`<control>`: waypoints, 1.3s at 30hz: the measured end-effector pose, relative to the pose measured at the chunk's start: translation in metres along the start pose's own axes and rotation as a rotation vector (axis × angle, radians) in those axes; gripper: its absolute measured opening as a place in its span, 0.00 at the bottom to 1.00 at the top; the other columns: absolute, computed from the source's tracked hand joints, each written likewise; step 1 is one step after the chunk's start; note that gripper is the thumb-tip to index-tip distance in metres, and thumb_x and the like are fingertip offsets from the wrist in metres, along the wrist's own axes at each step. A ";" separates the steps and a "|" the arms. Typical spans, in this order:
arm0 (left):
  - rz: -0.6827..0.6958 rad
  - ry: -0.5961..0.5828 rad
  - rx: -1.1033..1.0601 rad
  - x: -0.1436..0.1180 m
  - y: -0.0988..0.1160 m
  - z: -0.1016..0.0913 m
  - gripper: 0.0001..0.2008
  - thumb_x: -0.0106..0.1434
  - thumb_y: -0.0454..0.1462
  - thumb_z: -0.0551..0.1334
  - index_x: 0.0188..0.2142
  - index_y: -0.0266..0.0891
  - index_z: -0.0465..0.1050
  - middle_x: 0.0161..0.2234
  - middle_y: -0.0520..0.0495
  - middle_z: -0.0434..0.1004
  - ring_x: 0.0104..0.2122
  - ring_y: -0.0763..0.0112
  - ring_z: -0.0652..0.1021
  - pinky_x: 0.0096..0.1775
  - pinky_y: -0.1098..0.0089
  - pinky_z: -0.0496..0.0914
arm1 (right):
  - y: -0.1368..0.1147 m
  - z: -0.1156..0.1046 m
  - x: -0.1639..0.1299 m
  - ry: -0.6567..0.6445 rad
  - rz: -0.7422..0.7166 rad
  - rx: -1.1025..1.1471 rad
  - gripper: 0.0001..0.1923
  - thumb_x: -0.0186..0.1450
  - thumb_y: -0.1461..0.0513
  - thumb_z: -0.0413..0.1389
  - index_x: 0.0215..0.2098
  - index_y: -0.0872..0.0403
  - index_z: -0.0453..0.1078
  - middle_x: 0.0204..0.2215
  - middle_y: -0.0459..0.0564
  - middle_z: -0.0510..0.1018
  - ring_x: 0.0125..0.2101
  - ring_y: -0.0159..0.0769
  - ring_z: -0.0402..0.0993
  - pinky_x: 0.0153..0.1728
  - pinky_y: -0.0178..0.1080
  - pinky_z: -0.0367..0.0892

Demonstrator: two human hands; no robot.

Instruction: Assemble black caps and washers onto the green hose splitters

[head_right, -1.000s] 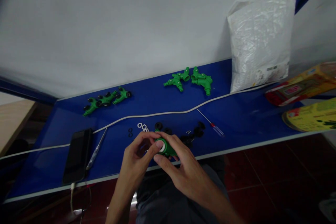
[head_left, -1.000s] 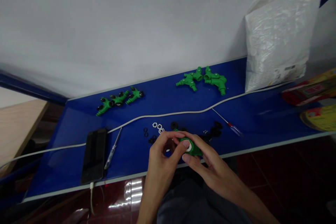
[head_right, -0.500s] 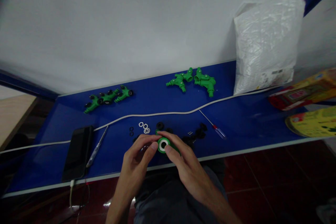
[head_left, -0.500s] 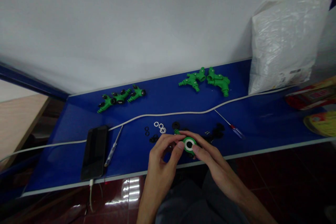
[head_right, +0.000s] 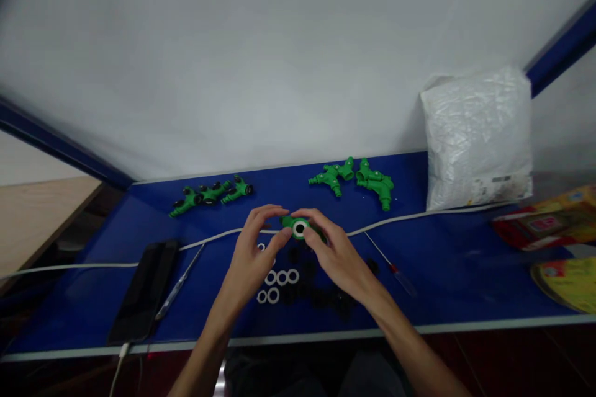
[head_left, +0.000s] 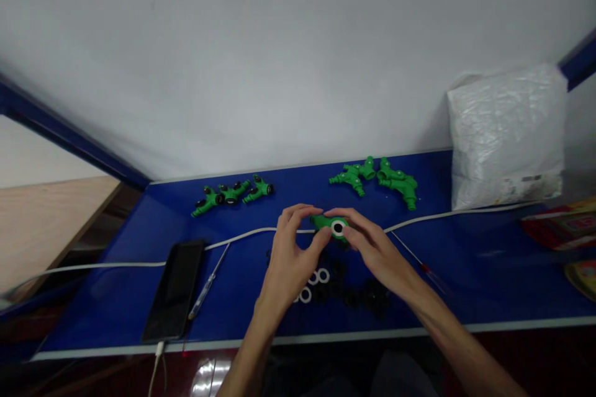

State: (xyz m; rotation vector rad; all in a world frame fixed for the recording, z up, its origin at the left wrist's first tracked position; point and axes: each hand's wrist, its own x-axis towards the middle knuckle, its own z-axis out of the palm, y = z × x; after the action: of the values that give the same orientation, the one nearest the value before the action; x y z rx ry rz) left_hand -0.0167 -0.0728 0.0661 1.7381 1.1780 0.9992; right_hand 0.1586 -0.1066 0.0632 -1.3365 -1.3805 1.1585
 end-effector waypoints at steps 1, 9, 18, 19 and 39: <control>-0.007 -0.046 -0.021 0.012 0.000 -0.002 0.12 0.66 0.40 0.64 0.48 0.43 0.77 0.51 0.45 0.76 0.54 0.62 0.74 0.57 0.63 0.65 | -0.001 -0.004 0.010 0.006 0.001 -0.005 0.13 0.72 0.55 0.50 0.51 0.47 0.70 0.44 0.46 0.80 0.43 0.38 0.75 0.44 0.40 0.67; -0.074 -0.357 -0.062 0.076 -0.009 -0.004 0.11 0.65 0.41 0.58 0.40 0.38 0.76 0.36 0.49 0.80 0.38 0.64 0.77 0.43 0.67 0.67 | 0.009 -0.022 0.067 -0.120 -0.088 -0.024 0.08 0.69 0.56 0.51 0.46 0.48 0.63 0.31 0.42 0.76 0.32 0.35 0.72 0.36 0.38 0.64; 0.030 -0.331 0.066 0.080 -0.023 0.009 0.06 0.60 0.37 0.57 0.35 0.39 0.71 0.33 0.53 0.71 0.35 0.68 0.71 0.38 0.68 0.61 | 0.015 -0.019 0.068 -0.123 -0.102 -0.178 0.07 0.70 0.59 0.50 0.46 0.49 0.65 0.35 0.44 0.75 0.34 0.35 0.70 0.37 0.39 0.62; 0.048 -0.328 0.069 0.079 -0.022 0.009 0.05 0.60 0.37 0.57 0.34 0.39 0.70 0.31 0.53 0.70 0.34 0.69 0.70 0.39 0.68 0.60 | 0.013 -0.019 0.065 -0.128 -0.103 -0.183 0.07 0.70 0.59 0.50 0.46 0.48 0.65 0.36 0.44 0.75 0.34 0.35 0.69 0.37 0.39 0.62; -0.022 -0.366 0.013 0.069 -0.033 0.016 0.05 0.61 0.39 0.57 0.35 0.42 0.68 0.27 0.57 0.66 0.30 0.71 0.66 0.34 0.69 0.58 | 0.018 -0.017 0.062 -0.157 -0.012 -0.135 0.09 0.65 0.59 0.52 0.44 0.47 0.64 0.37 0.45 0.76 0.39 0.39 0.71 0.41 0.42 0.63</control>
State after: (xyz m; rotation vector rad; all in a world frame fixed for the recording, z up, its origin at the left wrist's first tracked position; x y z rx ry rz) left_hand 0.0050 -0.0015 0.0414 1.8192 0.9659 0.6246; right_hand 0.1754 -0.0438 0.0480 -1.3525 -1.6022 1.2009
